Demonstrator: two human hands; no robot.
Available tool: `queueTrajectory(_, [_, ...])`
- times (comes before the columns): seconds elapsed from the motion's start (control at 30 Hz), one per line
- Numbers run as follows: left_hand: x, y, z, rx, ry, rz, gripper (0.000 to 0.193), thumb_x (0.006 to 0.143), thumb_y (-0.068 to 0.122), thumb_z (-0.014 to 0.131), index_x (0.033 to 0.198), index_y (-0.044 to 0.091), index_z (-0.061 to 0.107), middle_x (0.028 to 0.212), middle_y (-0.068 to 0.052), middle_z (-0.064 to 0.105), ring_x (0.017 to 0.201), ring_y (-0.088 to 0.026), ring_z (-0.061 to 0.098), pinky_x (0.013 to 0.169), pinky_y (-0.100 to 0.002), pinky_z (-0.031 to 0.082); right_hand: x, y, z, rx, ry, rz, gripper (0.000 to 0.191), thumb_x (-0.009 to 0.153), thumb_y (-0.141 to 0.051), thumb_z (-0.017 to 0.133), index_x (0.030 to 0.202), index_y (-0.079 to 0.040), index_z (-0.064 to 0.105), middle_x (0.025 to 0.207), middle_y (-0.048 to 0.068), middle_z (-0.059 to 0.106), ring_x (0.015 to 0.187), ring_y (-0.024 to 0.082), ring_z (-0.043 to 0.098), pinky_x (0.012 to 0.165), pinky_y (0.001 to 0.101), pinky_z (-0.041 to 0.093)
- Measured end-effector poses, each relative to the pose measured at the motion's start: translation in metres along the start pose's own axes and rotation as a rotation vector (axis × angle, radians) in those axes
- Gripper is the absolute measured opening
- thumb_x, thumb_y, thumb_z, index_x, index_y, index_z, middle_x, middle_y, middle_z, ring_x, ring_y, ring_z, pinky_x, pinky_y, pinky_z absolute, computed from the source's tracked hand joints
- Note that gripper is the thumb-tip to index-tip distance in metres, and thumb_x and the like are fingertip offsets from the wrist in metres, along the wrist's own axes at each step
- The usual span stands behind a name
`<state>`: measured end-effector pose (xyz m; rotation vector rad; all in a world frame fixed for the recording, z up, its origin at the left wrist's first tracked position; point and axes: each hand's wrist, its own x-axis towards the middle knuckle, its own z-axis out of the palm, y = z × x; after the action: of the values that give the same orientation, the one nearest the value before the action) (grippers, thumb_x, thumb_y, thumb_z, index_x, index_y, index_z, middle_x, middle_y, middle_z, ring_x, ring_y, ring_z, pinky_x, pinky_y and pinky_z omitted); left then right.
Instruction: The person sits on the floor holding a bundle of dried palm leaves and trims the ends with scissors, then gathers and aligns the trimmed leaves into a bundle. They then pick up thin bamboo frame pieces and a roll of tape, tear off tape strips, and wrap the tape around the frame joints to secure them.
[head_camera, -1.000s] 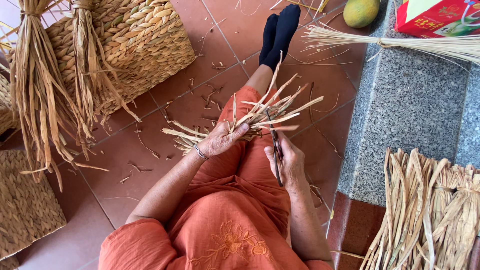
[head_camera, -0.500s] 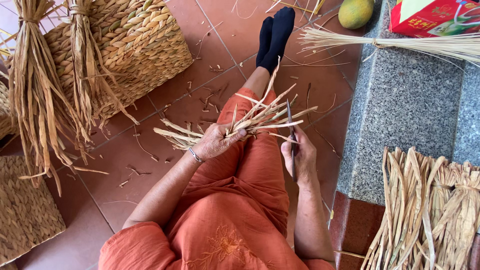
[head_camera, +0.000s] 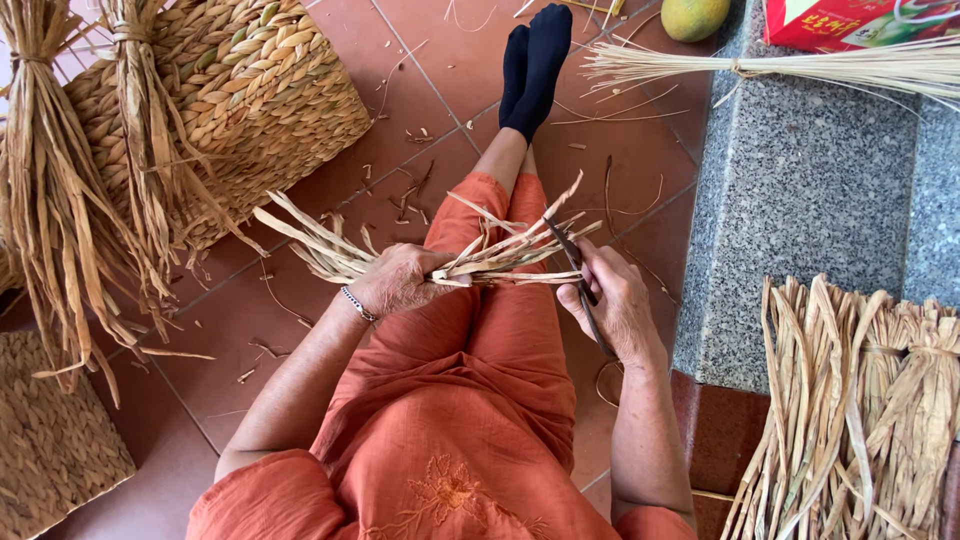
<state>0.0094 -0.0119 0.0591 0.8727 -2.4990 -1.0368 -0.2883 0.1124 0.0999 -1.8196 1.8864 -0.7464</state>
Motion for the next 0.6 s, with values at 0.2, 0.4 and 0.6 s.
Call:
queueTrajectory(0.2, [0.002,-0.006,-0.006,0.022,-0.095,-0.053,0.036,0.095,0.048,0.065,0.119,0.023,0.076,0.087,-0.016,0.073,0.080,-0.039,0.069,0.069,-0.049,0.056,-0.006,0.004,0.013,0.274,0.036,-0.136,0.054,0.108,-0.045,0.058,0.135,0.003,0.059,0.096,0.010,0.068,0.079,0.017,0.067,0.069,0.0337,0.054])
queueTrajectory(0.4, [-0.001,-0.020,0.003,-0.078,-0.103,-0.148,0.039,0.095,0.047,0.067,0.119,0.019,0.076,0.077,-0.017,0.072,0.070,-0.032,0.071,0.066,-0.044,0.056,-0.009,0.014,0.039,0.293,0.104,-0.074,0.045,0.111,-0.040,0.050,0.129,-0.001,0.065,0.061,0.003,0.053,0.051,0.011,0.055,0.050,0.0285,0.043])
queueTrajectory(0.6, [-0.009,-0.056,0.020,-0.595,0.003,-0.292,0.041,0.104,0.039,0.069,0.128,0.006,0.076,0.083,0.001,0.058,0.073,-0.010,0.051,0.061,-0.032,0.047,-0.013,0.018,0.036,0.754,0.324,0.003,0.065,0.112,-0.054,0.035,0.135,0.002,0.058,0.069,-0.003,0.052,0.050,0.006,0.046,0.044,0.0225,0.039])
